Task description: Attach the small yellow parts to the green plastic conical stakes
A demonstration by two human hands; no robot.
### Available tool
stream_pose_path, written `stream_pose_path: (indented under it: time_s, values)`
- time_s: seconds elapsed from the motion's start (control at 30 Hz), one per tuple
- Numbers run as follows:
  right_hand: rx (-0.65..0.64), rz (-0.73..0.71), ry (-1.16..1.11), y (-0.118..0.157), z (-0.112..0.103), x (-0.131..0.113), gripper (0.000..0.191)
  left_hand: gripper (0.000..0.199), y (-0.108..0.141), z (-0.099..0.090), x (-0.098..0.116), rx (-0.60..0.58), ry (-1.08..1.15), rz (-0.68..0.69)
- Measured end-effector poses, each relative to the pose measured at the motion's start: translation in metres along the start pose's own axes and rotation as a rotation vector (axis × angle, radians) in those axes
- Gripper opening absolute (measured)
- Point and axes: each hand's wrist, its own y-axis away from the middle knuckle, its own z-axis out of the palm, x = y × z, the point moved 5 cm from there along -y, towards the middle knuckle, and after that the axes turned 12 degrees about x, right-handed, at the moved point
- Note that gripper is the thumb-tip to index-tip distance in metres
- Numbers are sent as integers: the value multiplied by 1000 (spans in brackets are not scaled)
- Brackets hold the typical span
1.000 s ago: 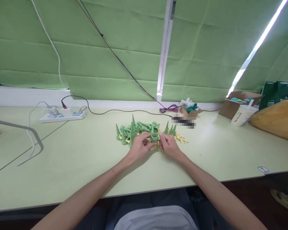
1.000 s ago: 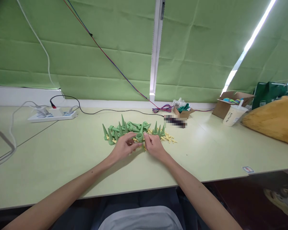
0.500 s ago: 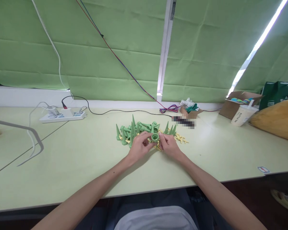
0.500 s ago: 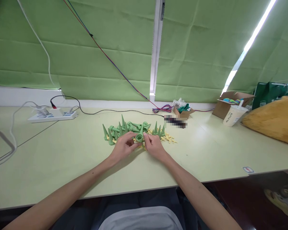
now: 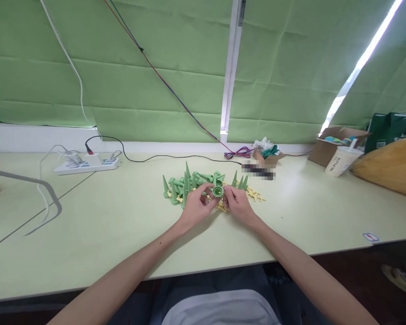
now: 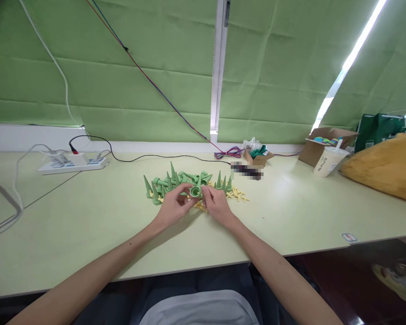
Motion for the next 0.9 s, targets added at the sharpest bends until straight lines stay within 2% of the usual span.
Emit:
stream_pose_path:
  time_s: [0.13, 0.23, 0.43, 0.7, 0.9]
  values:
    - [46, 10, -20, -1, -2, 3, 45, 29, -1, 0, -3, -14, 111, -101]
    - [56, 5, -17, -2, -4, 4, 44, 43, -2, 3, -6, -86, 209, -217]
    - [-43, -38, 26, 0, 1, 0, 44, 66, -1, 10, -15, -202, 305, -416]
    - [-82, -81, 26, 1, 3, 1, 44, 60, 1, 12, -12, -261, 329, -459]
    - [-92, -59, 5, 1, 3, 2, 42, 54, 4, 10, -5, -329, 362, -385]
